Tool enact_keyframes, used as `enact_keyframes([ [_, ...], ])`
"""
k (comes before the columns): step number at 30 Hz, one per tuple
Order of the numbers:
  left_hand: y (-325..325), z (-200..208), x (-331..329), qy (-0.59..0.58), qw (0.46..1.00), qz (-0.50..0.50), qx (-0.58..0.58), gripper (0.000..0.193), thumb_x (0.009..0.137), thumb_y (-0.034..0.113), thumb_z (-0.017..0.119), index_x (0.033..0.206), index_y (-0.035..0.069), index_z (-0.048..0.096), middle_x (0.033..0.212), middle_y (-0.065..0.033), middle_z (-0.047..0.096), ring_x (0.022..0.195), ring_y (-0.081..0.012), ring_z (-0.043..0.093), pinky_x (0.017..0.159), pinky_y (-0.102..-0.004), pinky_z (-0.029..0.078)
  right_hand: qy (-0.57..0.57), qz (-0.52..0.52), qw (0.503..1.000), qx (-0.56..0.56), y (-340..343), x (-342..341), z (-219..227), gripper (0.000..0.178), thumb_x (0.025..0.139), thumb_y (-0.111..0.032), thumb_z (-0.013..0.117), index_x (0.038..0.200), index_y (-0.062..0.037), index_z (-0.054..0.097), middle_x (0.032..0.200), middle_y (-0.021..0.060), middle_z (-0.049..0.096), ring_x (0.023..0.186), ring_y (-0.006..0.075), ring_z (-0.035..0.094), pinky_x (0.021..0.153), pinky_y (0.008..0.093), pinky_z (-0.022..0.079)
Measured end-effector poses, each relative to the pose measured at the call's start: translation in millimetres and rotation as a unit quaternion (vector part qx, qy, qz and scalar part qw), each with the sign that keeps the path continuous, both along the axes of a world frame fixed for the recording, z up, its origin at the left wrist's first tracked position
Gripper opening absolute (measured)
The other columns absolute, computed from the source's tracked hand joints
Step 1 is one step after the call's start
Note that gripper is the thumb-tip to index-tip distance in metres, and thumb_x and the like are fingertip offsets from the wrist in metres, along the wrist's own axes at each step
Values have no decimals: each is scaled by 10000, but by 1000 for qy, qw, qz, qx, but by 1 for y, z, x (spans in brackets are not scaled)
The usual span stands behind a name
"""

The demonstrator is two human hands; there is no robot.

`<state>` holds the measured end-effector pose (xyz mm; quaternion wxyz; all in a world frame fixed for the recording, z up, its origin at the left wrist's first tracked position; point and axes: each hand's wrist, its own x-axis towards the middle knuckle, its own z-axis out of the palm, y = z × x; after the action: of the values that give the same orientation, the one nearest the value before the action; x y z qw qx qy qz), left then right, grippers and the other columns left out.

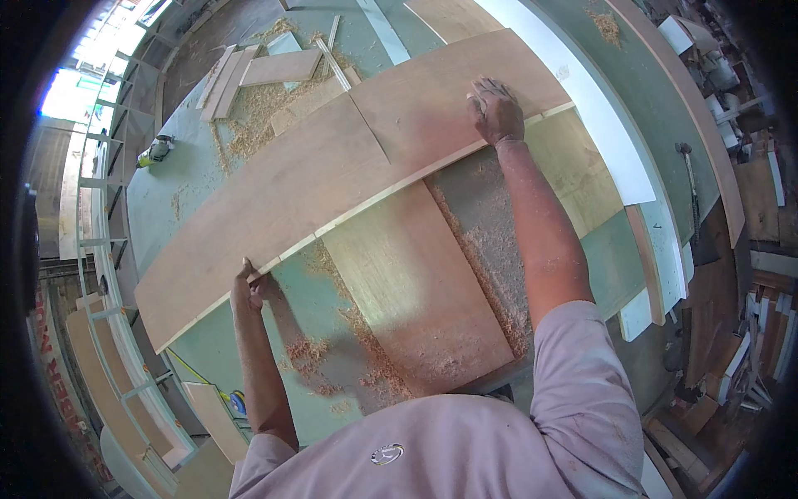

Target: The person holds and flips several wooden boards on a sawdust-covered table, then carries a board over to a white cabinet frame and places it inside as a shelf.

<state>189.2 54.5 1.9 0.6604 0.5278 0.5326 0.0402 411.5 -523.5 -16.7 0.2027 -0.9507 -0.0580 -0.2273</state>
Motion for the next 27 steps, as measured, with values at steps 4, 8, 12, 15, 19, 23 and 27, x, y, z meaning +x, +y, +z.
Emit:
enact_keyframes([
  [4,-1,3,4,0,1000,2,-3,388,851,294,770,1037,0,600,1040,-156,552,863,-275,588,694,-336,600,-3,-1,1000,1,-1,6,-3,439,924,-337,507,1198,-32,664,1313,156,601,1258,297,529,1135,399,327],
  [8,10,-5,5,1,1000,-6,3,356,852,286,770,997,8,600,1043,-169,550,857,-282,600,693,-347,611,-4,-1,1000,10,3,9,-2,434,923,-332,515,1197,-32,665,1310,156,603,1251,293,536,1130,398,332],
  [12,4,-4,12,10,1000,2,1,271,889,307,731,960,64,634,942,-80,585,777,-200,578,620,-290,553,-11,4,1000,-1,3,12,-1,437,925,-336,511,1199,-32,664,1309,158,604,1251,293,536,1126,397,335],
  [15,7,-4,12,8,1000,-15,0,284,884,324,735,957,68,635,952,-80,582,783,-202,579,629,-294,556,-8,0,1000,-3,3,14,-1,441,925,-340,510,1202,-33,663,1310,159,602,1254,292,534,1123,398,339],
  [19,13,-11,13,-6,1000,-13,2,325,872,356,744,960,65,629,944,-80,581,747,-206,580,627,-292,556,-7,2,1000,4,5,17,-1,447,923,-345,509,1206,-33,661,1317,158,598,1258,290,533,1120,396,344],
  [23,17,-13,17,8,1000,-12,-4,336,870,356,745,972,61,621,933,-83,583,741,-203,583,611,-287,553,-5,0,1000,-1,6,19,-1,454,924,-351,506,1208,-33,660,1321,156,595,1260,287,531,1121,390,345],
  [27,6,-5,22,32,999,-7,-1,350,865,339,753,993,43,616,949,-97,580,769,-204,591,602,-272,558,6,-6,1000,-1,6,19,-1,458,925,-355,502,1208,-30,659,1322,154,595,1262,284,529,1120,389,346],
])
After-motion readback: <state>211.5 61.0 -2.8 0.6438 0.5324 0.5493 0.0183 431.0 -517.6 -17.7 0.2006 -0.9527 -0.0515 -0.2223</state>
